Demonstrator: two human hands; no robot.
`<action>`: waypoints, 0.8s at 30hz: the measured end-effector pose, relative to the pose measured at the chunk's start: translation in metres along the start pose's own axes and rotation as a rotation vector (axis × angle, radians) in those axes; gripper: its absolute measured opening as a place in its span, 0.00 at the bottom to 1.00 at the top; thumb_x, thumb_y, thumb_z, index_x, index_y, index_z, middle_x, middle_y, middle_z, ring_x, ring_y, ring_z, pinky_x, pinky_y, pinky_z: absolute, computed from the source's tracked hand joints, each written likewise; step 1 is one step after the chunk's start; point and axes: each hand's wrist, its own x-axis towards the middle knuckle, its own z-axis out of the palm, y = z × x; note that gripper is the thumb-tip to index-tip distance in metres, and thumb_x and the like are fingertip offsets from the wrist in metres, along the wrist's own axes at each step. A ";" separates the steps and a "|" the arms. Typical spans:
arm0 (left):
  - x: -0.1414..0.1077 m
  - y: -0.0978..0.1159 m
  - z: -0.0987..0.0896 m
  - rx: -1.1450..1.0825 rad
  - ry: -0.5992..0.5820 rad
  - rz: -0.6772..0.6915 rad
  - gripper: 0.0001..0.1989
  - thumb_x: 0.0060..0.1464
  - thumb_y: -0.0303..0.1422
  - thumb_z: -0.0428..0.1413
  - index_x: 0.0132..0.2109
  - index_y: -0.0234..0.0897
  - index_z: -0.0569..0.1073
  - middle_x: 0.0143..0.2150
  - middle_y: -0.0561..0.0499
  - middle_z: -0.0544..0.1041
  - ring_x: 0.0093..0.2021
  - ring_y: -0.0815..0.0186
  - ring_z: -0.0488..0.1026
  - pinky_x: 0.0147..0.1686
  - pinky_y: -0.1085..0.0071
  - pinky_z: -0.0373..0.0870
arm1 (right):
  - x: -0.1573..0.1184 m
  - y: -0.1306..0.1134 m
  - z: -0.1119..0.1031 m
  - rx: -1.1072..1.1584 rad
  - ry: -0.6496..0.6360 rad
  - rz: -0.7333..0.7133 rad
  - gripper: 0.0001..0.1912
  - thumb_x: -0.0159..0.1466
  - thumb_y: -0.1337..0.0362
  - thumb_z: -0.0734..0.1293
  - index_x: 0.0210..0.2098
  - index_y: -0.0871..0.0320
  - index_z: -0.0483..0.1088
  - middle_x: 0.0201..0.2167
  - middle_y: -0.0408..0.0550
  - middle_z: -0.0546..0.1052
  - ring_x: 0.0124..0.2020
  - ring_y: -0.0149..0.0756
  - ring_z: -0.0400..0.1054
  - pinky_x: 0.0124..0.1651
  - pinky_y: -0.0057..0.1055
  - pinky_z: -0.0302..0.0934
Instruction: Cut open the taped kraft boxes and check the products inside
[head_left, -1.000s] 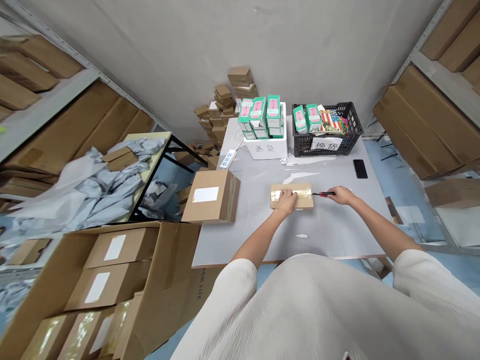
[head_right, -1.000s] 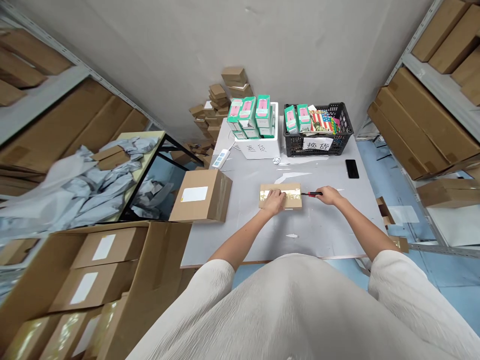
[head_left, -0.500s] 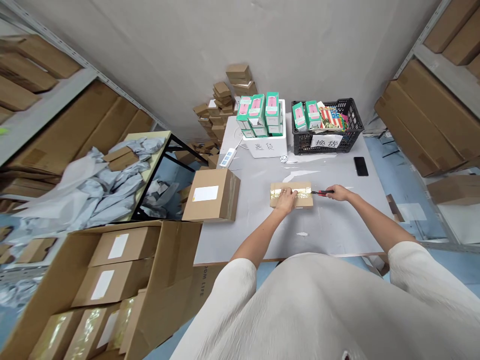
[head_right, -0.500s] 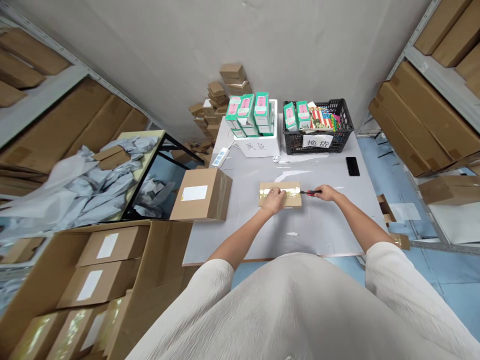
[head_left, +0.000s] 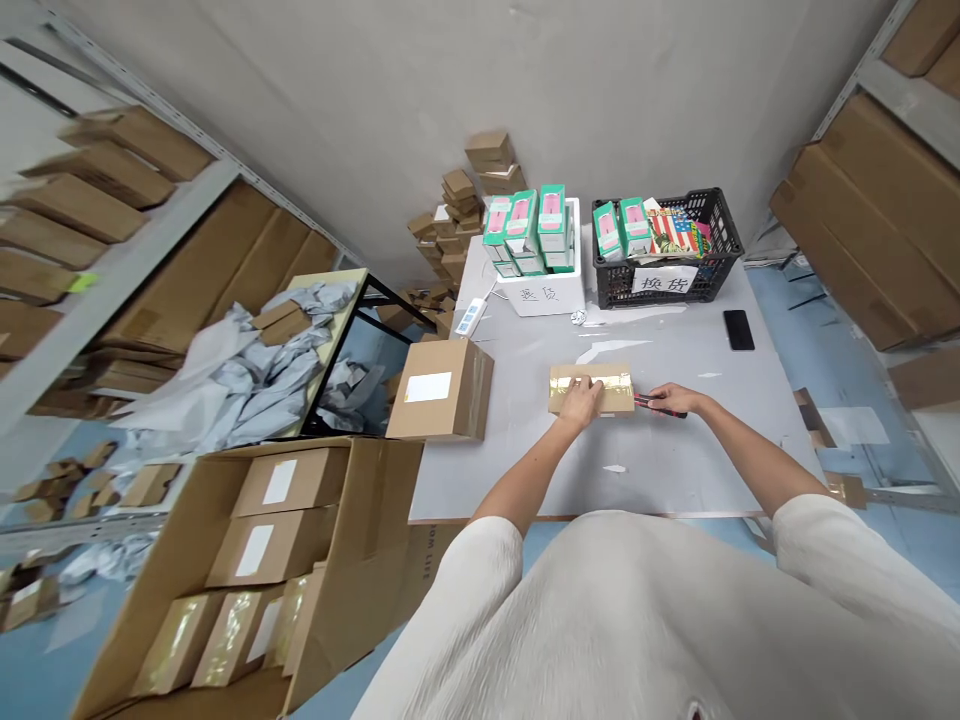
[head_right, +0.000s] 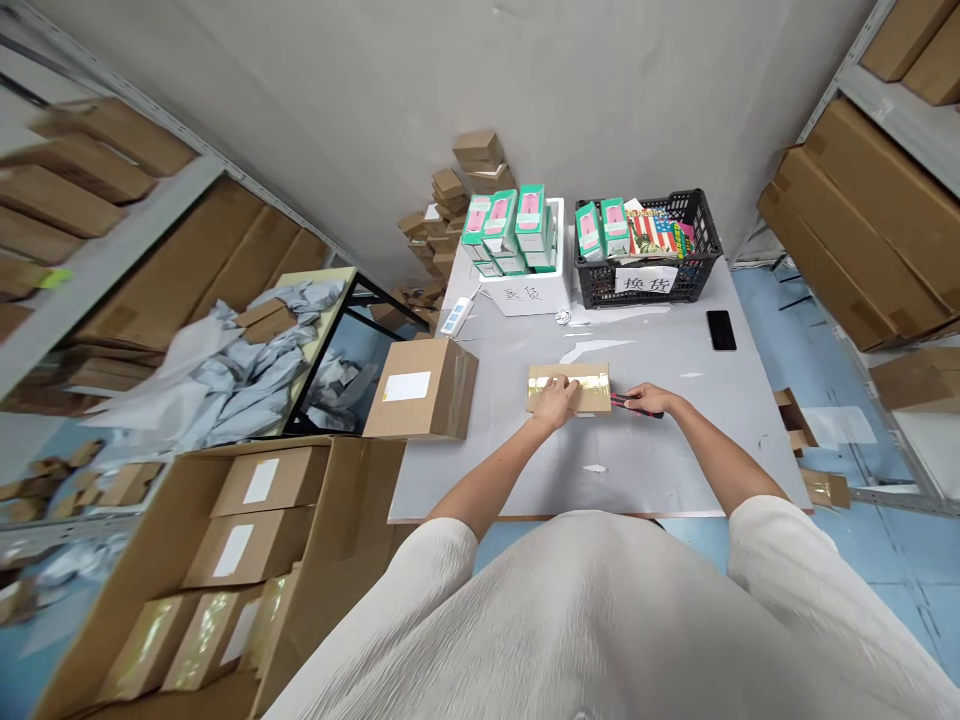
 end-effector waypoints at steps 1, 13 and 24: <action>0.000 0.000 -0.001 0.006 -0.002 -0.004 0.34 0.56 0.33 0.72 0.65 0.48 0.67 0.64 0.44 0.70 0.62 0.51 0.76 0.76 0.49 0.54 | -0.001 0.000 -0.001 -0.010 0.015 -0.004 0.25 0.56 0.39 0.78 0.34 0.56 0.81 0.28 0.44 0.81 0.31 0.37 0.72 0.35 0.31 0.64; 0.000 0.001 -0.011 -0.081 0.072 -0.014 0.35 0.67 0.43 0.62 0.75 0.44 0.60 0.71 0.37 0.67 0.64 0.46 0.74 0.69 0.53 0.63 | -0.048 -0.009 -0.005 -0.108 0.287 0.034 0.23 0.69 0.40 0.69 0.43 0.55 0.76 0.37 0.47 0.85 0.31 0.36 0.76 0.31 0.28 0.64; 0.048 0.019 -0.012 -0.126 0.126 -0.070 0.25 0.68 0.36 0.59 0.68 0.44 0.67 0.76 0.37 0.64 0.77 0.46 0.59 0.73 0.47 0.58 | -0.051 -0.023 0.013 -0.407 0.450 -0.111 0.21 0.77 0.51 0.61 0.57 0.51 0.80 0.52 0.50 0.85 0.49 0.45 0.79 0.53 0.37 0.71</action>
